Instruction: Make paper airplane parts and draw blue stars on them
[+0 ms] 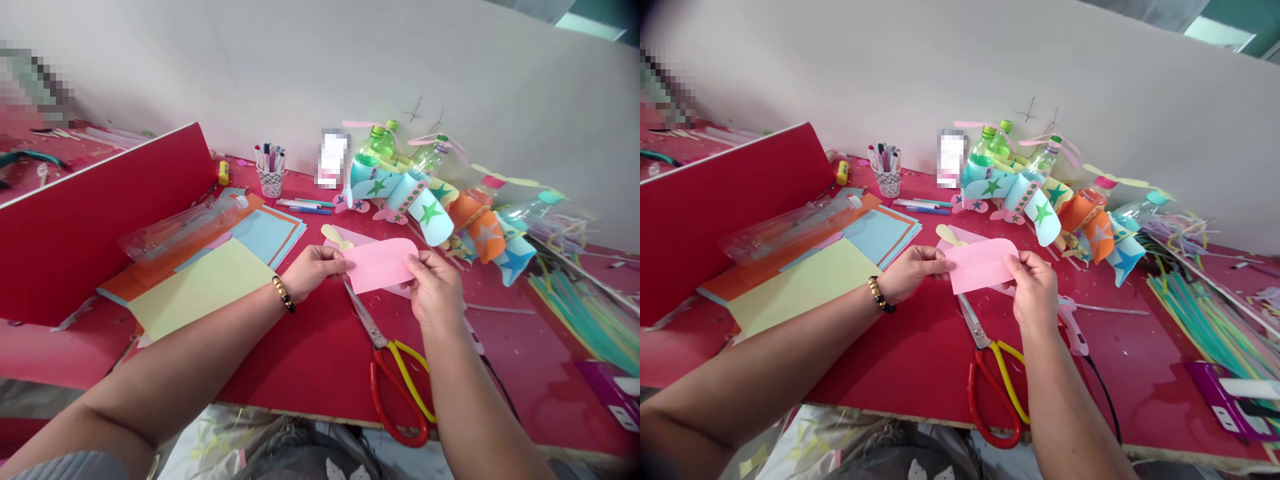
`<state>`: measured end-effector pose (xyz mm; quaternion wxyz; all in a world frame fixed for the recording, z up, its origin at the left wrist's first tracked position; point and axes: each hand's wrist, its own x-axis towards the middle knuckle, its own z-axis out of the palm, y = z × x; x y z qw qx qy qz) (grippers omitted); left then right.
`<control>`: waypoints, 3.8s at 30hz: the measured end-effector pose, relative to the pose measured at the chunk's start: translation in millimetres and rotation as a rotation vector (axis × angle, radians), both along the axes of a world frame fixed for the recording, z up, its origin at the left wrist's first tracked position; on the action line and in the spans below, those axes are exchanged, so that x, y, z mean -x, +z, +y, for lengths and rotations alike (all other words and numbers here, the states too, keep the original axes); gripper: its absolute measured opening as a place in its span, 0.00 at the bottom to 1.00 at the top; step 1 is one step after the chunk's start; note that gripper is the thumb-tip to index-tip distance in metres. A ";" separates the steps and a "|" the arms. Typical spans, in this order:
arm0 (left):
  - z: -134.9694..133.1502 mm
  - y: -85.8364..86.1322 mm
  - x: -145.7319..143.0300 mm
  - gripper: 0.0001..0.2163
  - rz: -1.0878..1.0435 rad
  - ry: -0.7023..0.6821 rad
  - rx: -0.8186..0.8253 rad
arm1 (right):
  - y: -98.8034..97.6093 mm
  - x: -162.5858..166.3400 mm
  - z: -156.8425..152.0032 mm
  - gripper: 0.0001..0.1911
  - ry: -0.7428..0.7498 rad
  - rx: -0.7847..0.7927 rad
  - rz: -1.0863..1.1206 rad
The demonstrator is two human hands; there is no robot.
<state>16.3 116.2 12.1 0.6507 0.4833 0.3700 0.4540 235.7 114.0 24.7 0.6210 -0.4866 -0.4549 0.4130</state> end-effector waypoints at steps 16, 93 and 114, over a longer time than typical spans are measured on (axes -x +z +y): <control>3.0 -3.5 1.1 0.15 -0.015 0.059 -0.006 | -3.7 1.9 -0.7 0.11 0.078 0.072 0.026; -137.3 -21.9 125.6 0.18 1.773 0.319 -0.521 | 9.3 -39.1 -104.8 0.08 0.195 0.023 -0.724; -58.8 14.7 -7.7 0.16 1.356 -0.015 -0.776 | -42.2 -44.5 -151.0 0.13 0.208 -0.175 -1.137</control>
